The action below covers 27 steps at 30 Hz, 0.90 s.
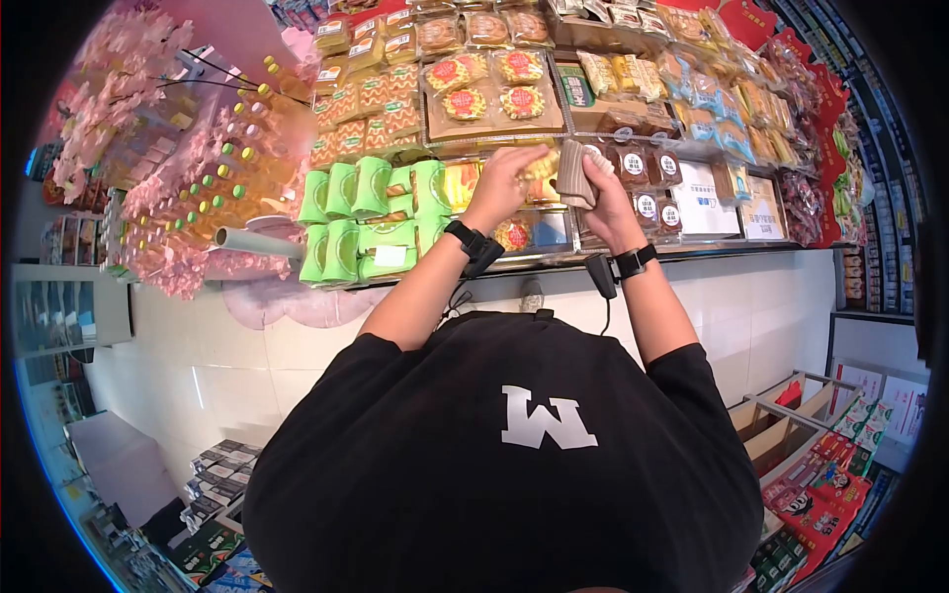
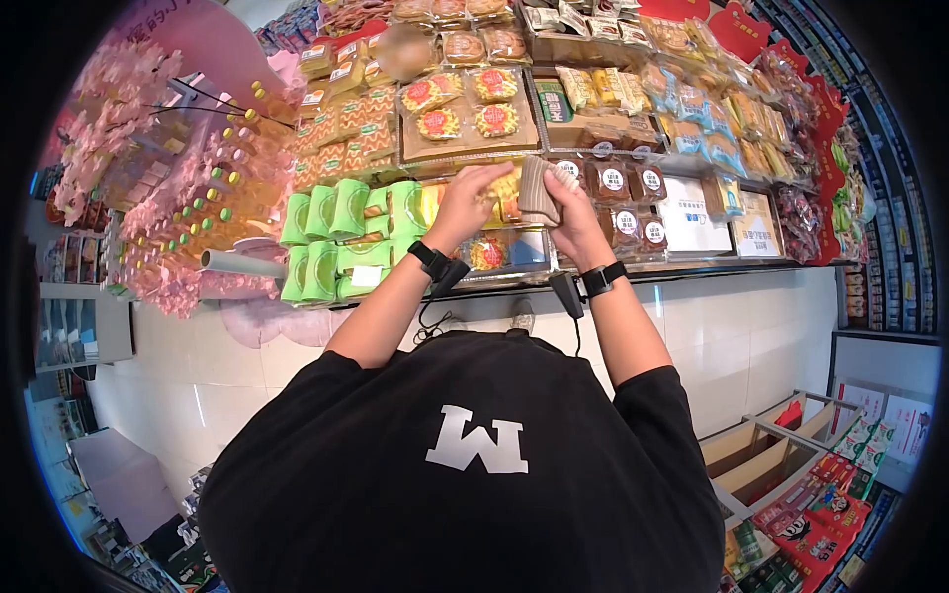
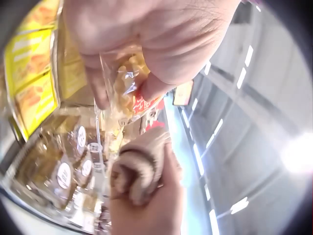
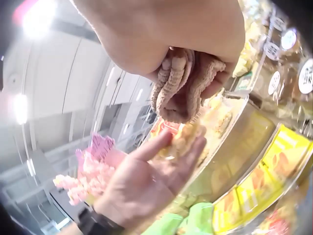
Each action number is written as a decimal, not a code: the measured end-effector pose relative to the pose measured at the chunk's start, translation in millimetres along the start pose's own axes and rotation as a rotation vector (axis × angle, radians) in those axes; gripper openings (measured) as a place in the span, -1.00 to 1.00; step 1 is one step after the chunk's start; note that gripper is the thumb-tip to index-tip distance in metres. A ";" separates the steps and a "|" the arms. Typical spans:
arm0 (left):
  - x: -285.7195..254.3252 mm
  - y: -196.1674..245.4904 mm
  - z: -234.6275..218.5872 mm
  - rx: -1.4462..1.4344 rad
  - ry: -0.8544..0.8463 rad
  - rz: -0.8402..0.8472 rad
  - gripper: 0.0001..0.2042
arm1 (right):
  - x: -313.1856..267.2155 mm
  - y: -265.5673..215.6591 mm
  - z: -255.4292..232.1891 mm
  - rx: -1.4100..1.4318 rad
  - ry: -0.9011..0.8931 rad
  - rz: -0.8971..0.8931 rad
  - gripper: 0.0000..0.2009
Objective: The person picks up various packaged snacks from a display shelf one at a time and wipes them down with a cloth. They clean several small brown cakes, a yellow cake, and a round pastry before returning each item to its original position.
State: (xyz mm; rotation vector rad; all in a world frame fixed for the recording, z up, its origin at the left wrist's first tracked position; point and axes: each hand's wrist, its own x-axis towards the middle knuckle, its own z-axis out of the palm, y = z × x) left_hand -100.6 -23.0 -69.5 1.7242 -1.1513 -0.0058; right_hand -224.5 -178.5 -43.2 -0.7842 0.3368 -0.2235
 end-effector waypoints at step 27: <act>2.6 -14.1 5.5 -1.244 -0.036 -0.748 -0.56 | 24.1 19.6 17.0 -1.145 0.294 -0.740 -0.72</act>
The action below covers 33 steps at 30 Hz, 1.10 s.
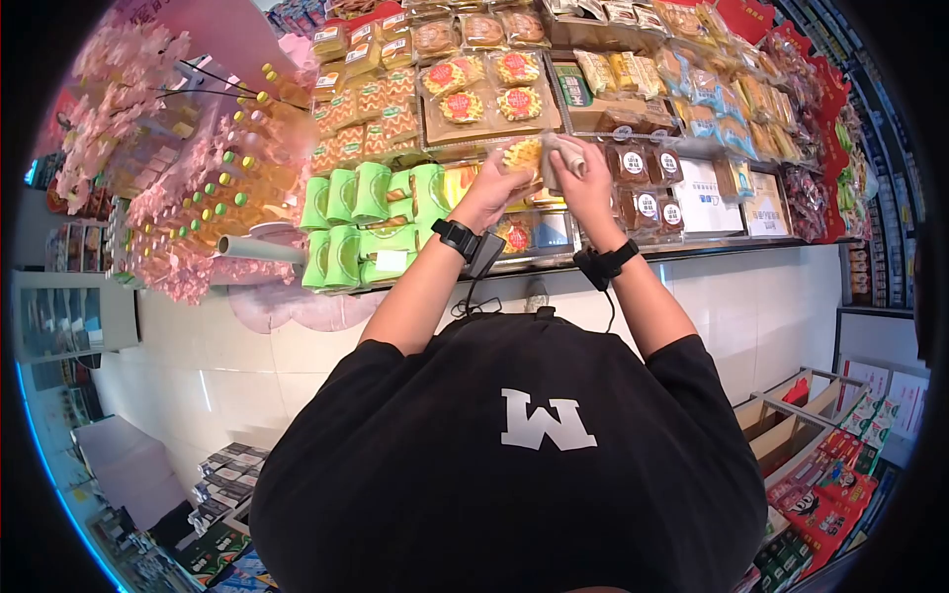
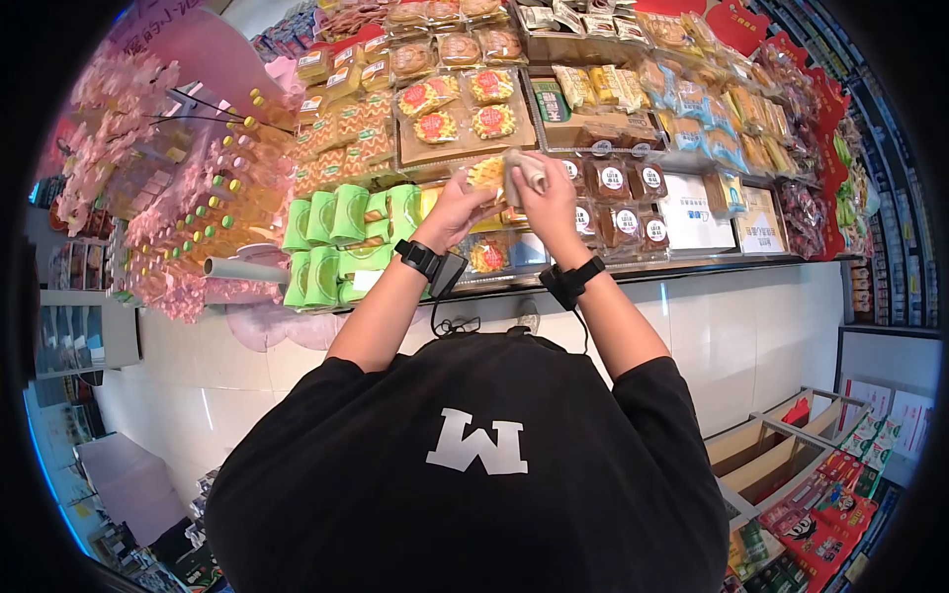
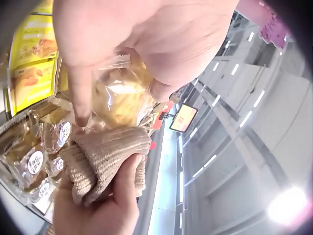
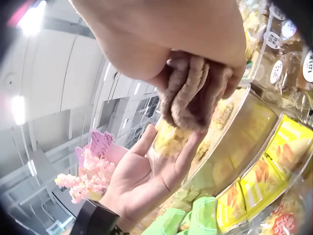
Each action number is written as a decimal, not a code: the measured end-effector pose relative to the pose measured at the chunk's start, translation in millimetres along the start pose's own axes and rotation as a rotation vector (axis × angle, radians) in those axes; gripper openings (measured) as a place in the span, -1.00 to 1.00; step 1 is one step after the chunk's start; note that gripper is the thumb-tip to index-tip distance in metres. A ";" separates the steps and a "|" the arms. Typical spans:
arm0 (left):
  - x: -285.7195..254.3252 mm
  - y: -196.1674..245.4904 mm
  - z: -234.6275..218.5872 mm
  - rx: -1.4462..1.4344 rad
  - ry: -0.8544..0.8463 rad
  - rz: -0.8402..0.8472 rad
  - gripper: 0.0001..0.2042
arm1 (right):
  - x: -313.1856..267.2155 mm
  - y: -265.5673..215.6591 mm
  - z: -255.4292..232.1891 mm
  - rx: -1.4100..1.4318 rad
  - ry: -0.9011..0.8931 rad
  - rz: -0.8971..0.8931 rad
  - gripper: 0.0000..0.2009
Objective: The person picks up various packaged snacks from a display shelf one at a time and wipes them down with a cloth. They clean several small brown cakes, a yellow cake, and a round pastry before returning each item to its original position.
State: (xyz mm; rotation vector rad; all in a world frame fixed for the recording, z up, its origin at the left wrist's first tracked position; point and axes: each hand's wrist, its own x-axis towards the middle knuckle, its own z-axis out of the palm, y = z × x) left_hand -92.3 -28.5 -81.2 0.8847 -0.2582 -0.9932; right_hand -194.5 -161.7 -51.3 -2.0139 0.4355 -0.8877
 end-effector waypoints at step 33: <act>14.5 -2.2 -10.8 -0.083 0.079 -0.048 -0.61 | -6.2 -25.1 -1.0 -0.148 -0.439 -0.432 -0.55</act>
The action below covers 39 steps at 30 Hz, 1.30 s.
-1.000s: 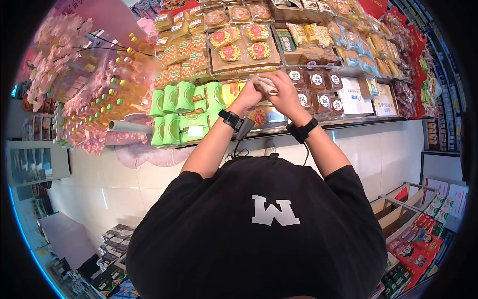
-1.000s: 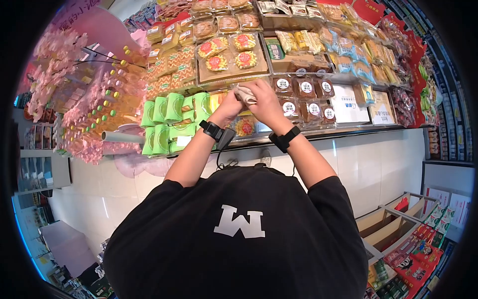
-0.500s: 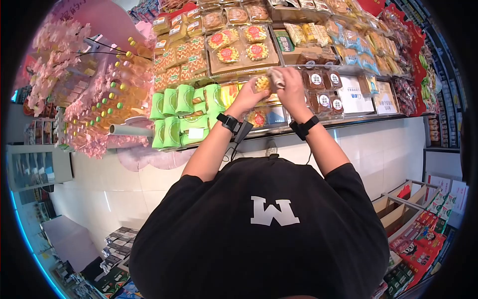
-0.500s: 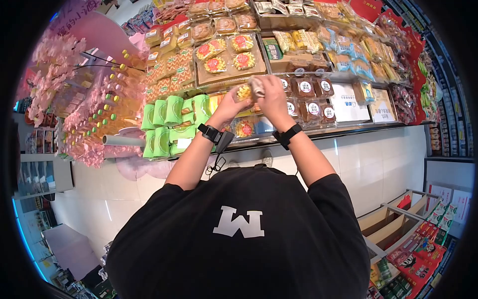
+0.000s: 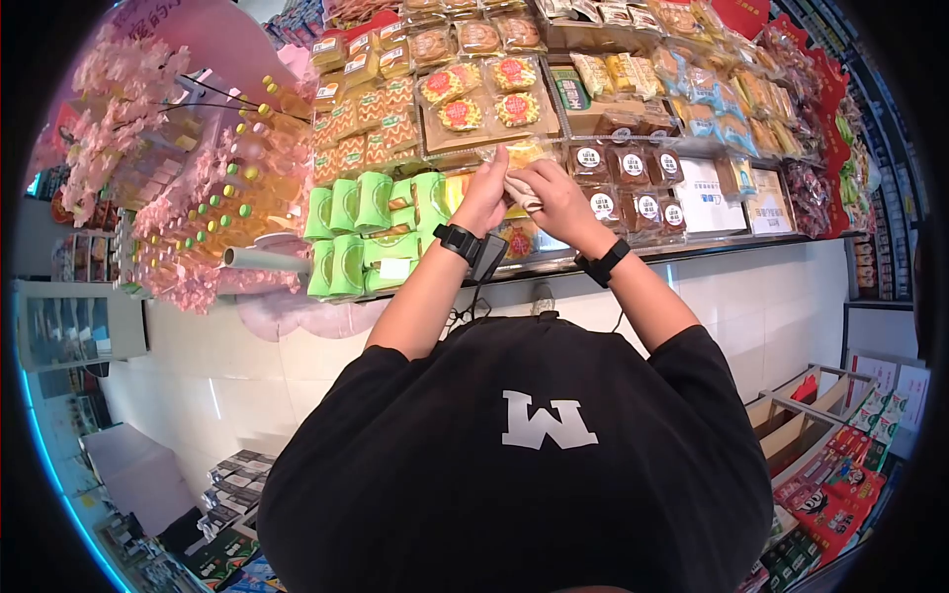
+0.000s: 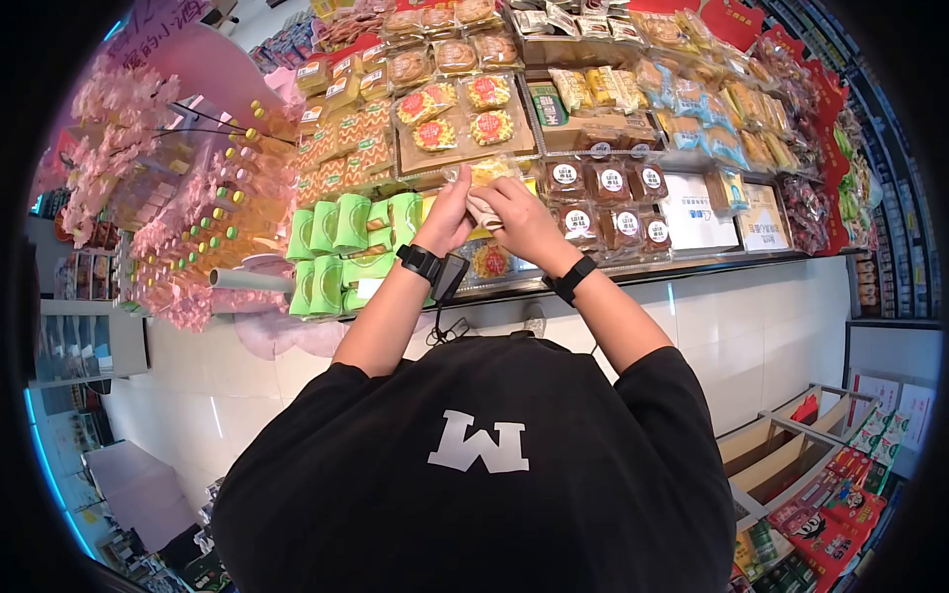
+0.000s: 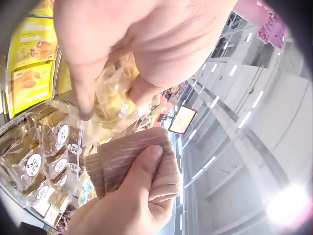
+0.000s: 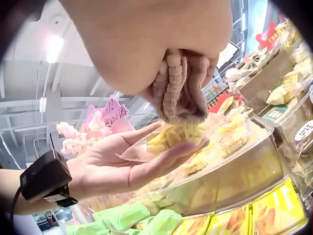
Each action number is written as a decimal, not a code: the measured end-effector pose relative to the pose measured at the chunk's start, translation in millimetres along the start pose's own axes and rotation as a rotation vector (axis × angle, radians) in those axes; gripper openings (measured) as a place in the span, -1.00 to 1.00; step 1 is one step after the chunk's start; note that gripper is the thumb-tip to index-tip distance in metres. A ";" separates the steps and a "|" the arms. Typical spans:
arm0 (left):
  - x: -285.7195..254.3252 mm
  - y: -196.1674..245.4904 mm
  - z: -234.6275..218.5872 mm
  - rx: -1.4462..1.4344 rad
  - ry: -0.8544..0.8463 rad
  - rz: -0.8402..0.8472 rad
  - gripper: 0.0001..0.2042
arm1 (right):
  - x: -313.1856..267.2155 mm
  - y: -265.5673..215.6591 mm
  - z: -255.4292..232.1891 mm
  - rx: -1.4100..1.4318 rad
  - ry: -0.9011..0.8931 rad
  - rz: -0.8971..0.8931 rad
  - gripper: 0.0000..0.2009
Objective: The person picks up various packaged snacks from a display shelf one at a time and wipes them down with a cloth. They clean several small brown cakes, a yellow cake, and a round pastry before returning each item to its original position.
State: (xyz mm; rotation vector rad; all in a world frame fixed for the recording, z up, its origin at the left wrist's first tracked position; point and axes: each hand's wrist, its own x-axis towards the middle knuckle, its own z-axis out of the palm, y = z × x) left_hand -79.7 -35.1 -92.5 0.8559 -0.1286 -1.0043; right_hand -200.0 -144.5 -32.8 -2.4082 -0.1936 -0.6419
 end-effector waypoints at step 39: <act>-7.1 17.4 66.5 0.154 0.040 0.293 -0.12 | 28.0 72.8 -15.2 1.030 -0.211 0.408 -0.61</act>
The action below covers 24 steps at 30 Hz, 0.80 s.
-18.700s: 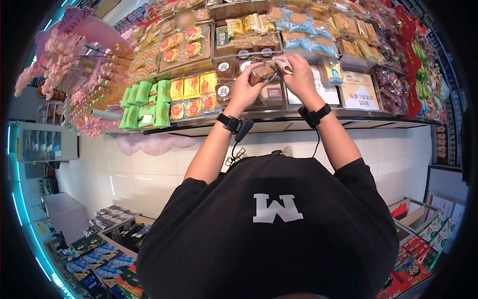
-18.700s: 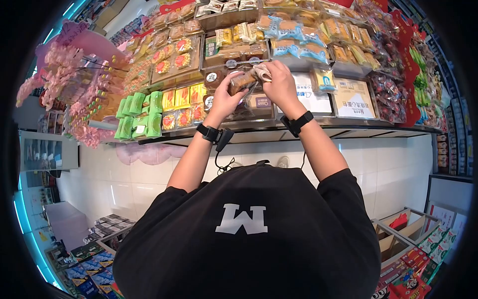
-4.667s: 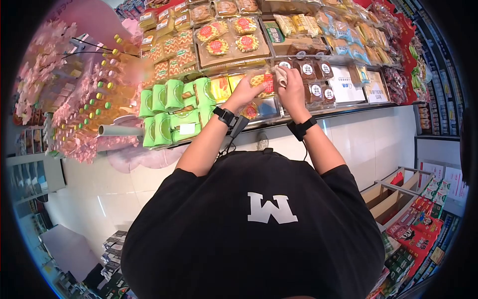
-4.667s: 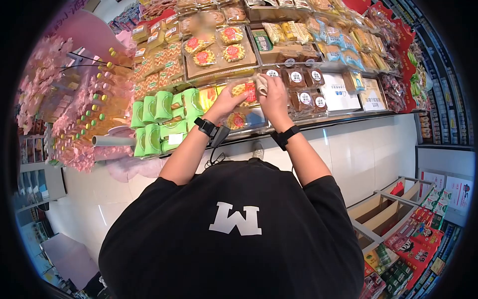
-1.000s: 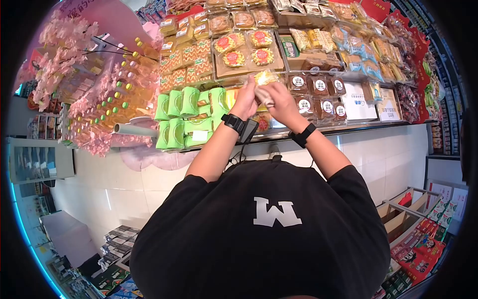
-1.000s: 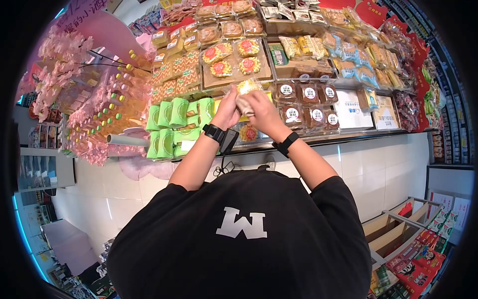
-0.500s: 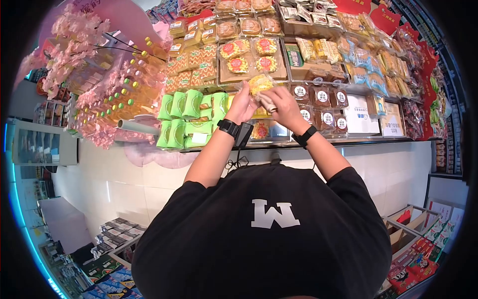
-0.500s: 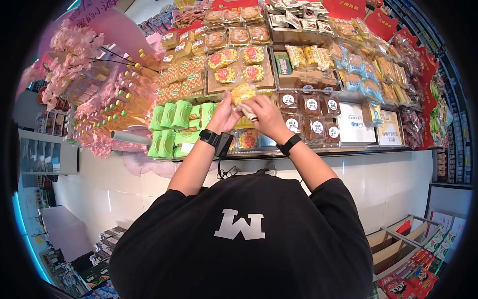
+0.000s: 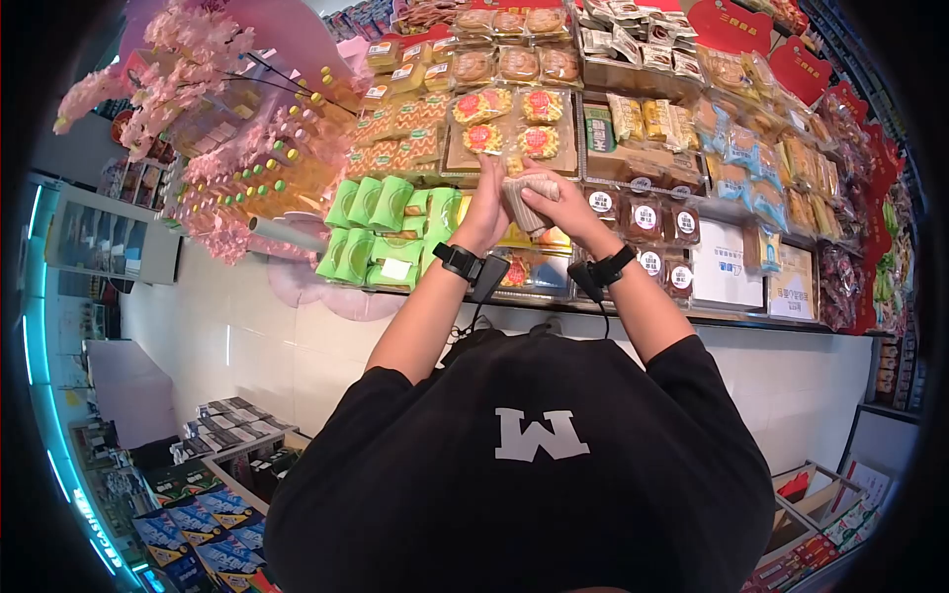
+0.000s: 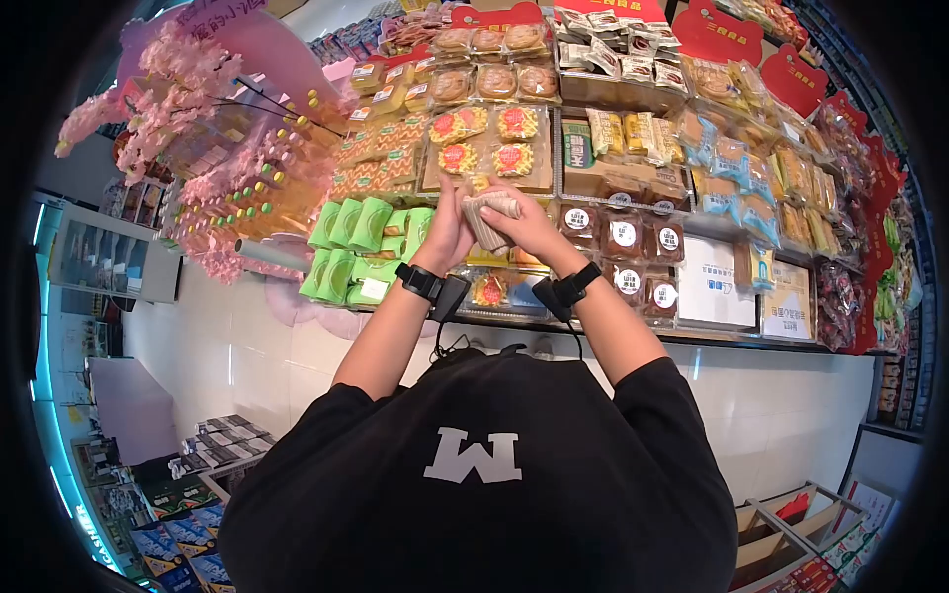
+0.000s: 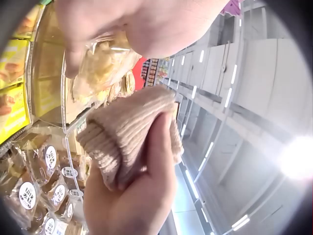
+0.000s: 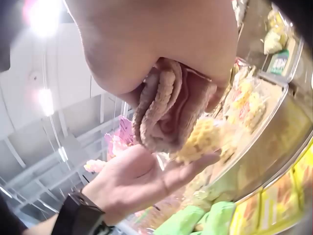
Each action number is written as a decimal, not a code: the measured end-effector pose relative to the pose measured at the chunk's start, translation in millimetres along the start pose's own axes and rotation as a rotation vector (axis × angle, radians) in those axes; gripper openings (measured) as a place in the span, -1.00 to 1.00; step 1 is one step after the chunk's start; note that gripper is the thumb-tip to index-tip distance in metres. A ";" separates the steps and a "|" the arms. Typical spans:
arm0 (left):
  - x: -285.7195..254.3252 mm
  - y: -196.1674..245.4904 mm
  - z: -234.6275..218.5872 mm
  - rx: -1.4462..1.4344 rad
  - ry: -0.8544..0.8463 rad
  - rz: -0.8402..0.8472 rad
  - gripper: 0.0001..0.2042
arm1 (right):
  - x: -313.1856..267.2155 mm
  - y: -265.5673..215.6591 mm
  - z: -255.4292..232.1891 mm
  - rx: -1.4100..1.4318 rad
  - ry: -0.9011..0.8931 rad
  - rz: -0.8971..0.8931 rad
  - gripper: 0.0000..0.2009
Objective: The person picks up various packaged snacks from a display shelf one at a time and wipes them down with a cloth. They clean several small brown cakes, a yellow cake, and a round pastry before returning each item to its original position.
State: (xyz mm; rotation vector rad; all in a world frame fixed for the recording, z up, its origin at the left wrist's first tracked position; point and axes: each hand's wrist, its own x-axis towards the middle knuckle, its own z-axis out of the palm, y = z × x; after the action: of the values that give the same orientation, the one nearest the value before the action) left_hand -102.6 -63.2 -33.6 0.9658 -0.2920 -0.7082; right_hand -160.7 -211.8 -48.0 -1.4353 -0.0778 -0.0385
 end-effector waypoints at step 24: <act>76.8 -2.5 -51.6 0.470 0.237 -0.056 -0.69 | 36.7 4.3 -52.1 0.120 0.298 0.227 -0.70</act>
State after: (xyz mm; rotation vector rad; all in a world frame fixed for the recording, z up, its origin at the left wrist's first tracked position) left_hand -19.6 -81.8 -70.2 1.4969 -0.2269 -0.5775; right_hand -122.3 -262.1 -56.4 -1.2969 0.3225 -0.0595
